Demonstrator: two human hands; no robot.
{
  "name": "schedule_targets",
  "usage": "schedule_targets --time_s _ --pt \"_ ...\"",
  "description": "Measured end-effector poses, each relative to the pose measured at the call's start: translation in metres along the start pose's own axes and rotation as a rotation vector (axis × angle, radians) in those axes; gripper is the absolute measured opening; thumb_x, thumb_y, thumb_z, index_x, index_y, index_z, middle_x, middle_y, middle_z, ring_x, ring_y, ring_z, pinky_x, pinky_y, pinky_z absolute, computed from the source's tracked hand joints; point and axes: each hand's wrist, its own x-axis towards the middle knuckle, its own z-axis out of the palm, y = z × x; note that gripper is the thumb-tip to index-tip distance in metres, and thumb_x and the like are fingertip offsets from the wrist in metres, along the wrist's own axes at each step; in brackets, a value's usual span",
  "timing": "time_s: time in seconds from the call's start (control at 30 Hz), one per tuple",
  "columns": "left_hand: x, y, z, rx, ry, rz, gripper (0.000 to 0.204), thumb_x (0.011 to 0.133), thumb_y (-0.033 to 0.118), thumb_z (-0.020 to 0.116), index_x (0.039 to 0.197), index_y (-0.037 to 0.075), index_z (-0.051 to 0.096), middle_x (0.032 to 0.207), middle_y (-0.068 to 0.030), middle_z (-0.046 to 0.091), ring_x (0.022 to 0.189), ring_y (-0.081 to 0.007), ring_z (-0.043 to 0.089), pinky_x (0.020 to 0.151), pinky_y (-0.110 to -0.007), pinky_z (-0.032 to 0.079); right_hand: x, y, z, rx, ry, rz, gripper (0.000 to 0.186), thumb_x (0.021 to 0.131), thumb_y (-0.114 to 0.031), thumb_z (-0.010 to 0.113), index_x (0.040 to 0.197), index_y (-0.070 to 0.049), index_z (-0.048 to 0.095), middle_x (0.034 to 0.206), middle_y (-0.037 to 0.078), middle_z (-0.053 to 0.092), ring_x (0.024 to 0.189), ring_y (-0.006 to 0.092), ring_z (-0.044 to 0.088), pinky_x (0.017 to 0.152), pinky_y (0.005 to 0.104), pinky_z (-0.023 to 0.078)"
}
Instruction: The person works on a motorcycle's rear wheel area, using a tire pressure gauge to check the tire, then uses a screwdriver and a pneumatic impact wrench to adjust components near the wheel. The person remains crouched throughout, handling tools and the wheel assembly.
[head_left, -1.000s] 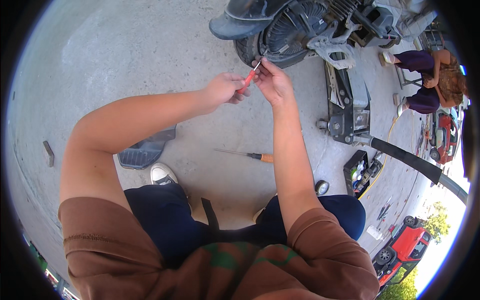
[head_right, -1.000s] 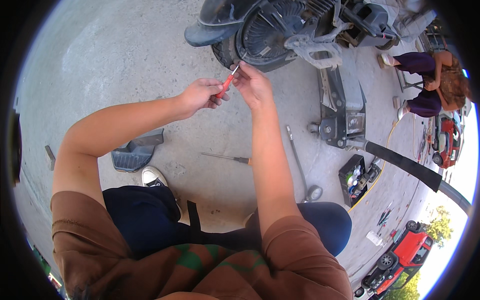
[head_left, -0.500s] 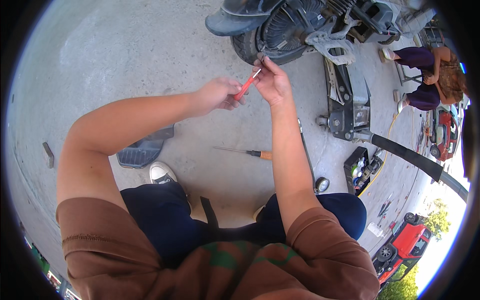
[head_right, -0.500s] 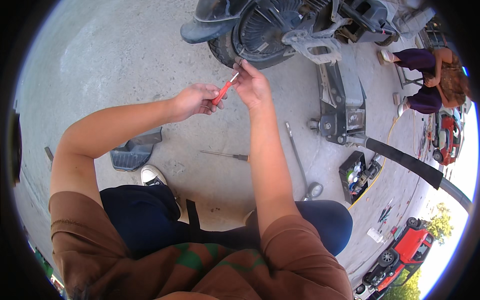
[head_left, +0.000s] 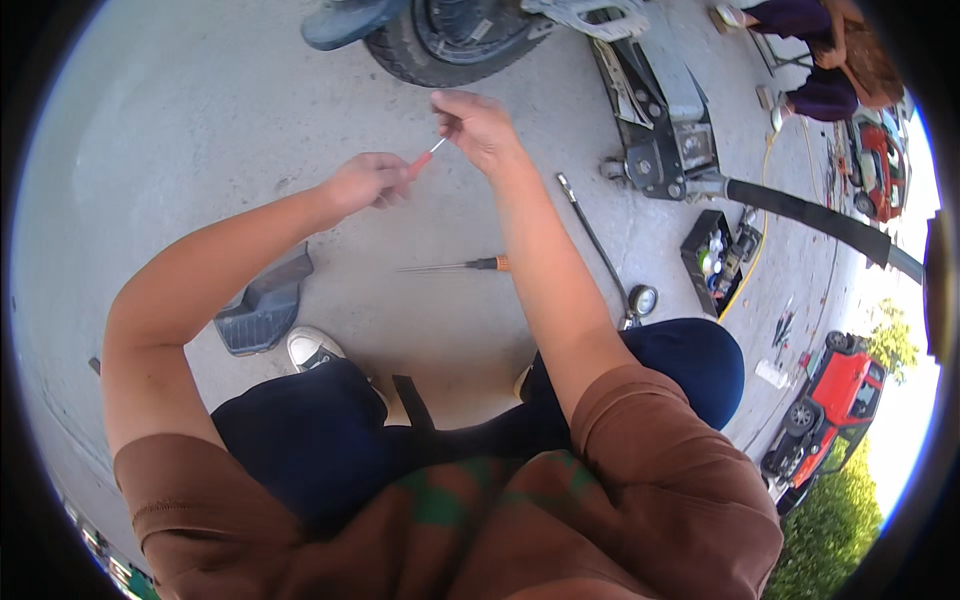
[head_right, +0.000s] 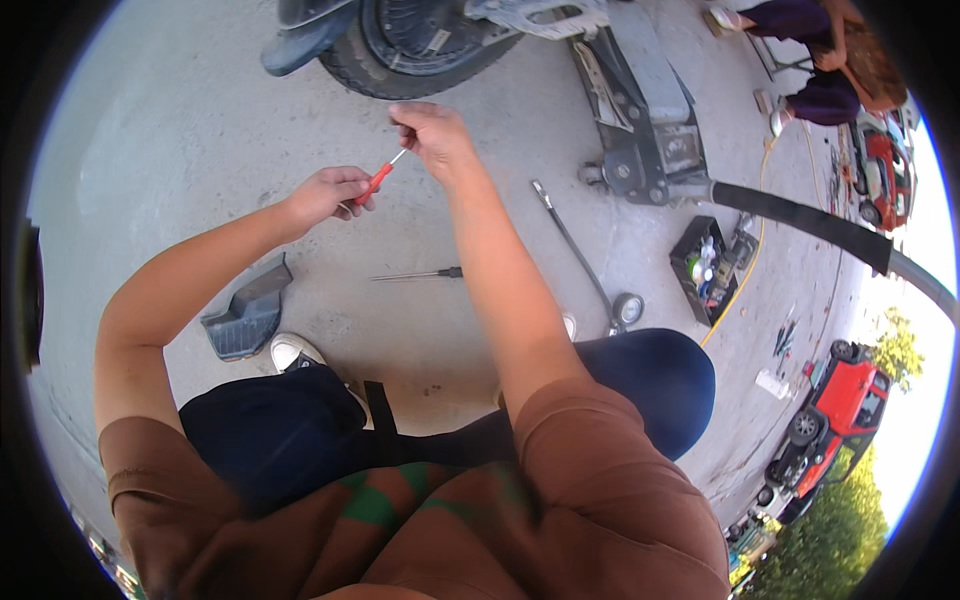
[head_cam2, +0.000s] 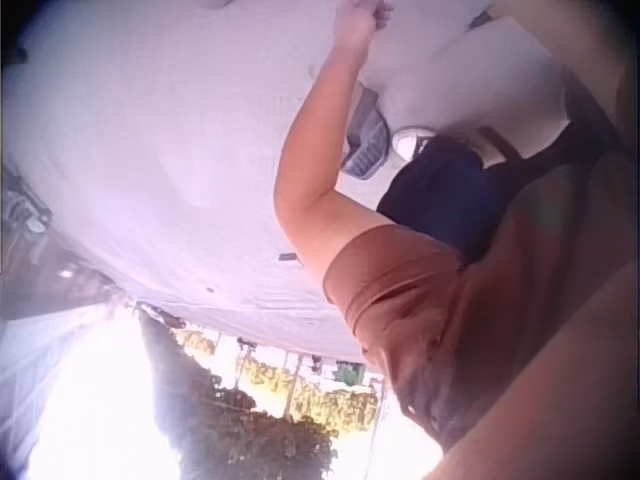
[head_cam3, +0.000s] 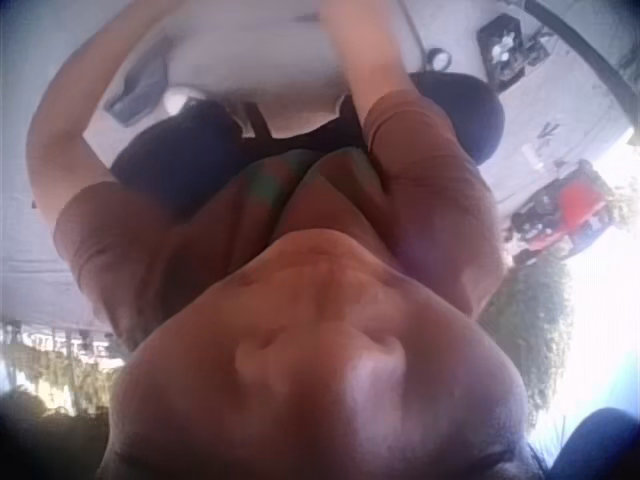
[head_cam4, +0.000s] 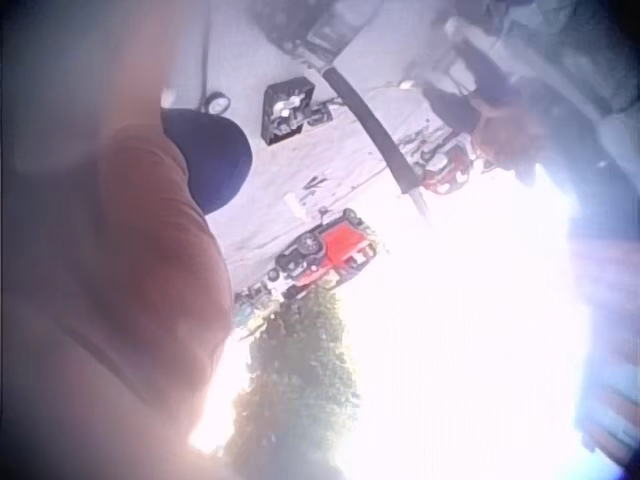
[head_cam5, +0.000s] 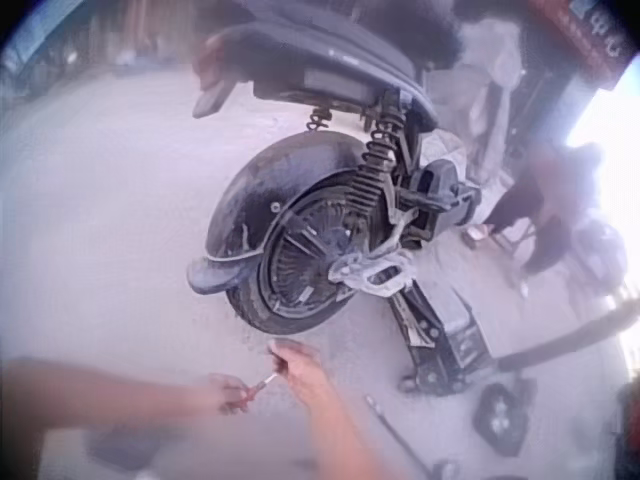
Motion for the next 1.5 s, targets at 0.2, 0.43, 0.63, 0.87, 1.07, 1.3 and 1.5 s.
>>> schedule_targets --time_s 0.2,0.43,0.63,0.87,1.07,1.3,1.5 --pt "0.012 -0.041 0.004 0.429 -0.003 -0.011 0.016 0.089 0.014 0.064 0.099 0.002 0.063 0.080 -0.0038 0.064 0.068 -0.0101 0.057 0.061 -0.027 0.048 0.000 0.074 -0.058 -1.133 0.238 -0.135 0.021 0.069 -0.029 0.078 0.079 -0.011 0.076 0.082 0.016 0.070 0.079 0.0314 0.068 0.074 0.0413 0.054" --pt "0.030 -0.058 0.003 0.841 0.003 0.003 0.020 0.081 0.015 0.068 0.096 0.003 0.064 0.083 -0.0101 0.066 0.073 -0.0217 0.063 0.070 -0.034 0.050 -0.026 0.108 -0.088 -1.227 0.287 0.021 0.018 0.073 -0.011 0.068 0.087 -0.001 0.071 0.097 0.021 0.068 0.091 0.0356 0.067 0.078 0.0432 0.055" --pt "0.033 -0.049 0.009 1.199 -0.053 0.169 0.020 0.078 0.015 0.069 0.094 0.006 0.063 0.094 -0.0135 0.063 0.086 -0.0293 0.063 0.076 -0.040 0.050 -0.026 0.114 -0.088 -1.289 0.235 0.017 0.017 0.075 -0.008 0.063 0.088 -0.002 0.071 0.099 0.020 0.069 0.096 0.0348 0.066 0.080 0.0427 0.055" --pt "0.044 -0.039 0.027 1.378 -0.131 0.153 0.019 0.079 0.016 0.068 0.093 0.005 0.062 0.096 -0.0156 0.061 0.089 -0.0352 0.061 0.078 -0.044 0.050 -0.027 0.098 -0.123 -1.502 -0.105 -0.253 0.018 0.075 -0.013 0.066 0.092 -0.006 0.069 0.092 0.017 0.067 0.089 0.0350 0.064 0.075 0.0460 0.053" --pt "0.051 -0.035 0.043 1.497 -0.092 0.198 0.024 0.082 0.014 0.065 0.103 0.005 0.057 0.099 -0.0173 0.058 0.088 -0.0379 0.062 0.075 -0.047 0.051 -0.092 0.027 -0.200 -1.832 -0.511 -0.128 0.044 0.076 -0.009 0.059 0.120 -0.013 0.057 0.087 0.016 0.064 0.082 0.0358 0.063 0.067 0.0495 0.051" --pt "0.039 -0.010 0.078 1.384 0.006 0.225 0.028 0.083 0.015 0.065 0.106 0.005 0.054 0.101 -0.0164 0.056 0.082 -0.0347 0.063 0.071 -0.045 0.052 -0.205 -0.033 -0.355 -1.770 0.145 0.300 0.032 0.077 -0.020 0.066 0.103 0.000 0.063 0.103 0.019 0.062 0.100 0.0356 0.061 0.082 0.0449 0.052" --pt "0.041 -0.005 0.108 1.243 -0.097 0.211 0.024 0.083 0.016 0.065 0.102 0.003 0.057 0.095 -0.0143 0.059 0.077 -0.0285 0.064 0.070 -0.040 0.052 -0.261 -0.041 -0.454 -1.510 1.273 -0.112 0.041 0.078 -0.013 0.066 0.114 -0.001 0.053 0.117 0.017 0.049 0.106 0.0343 0.057 0.080 0.0425 0.054"
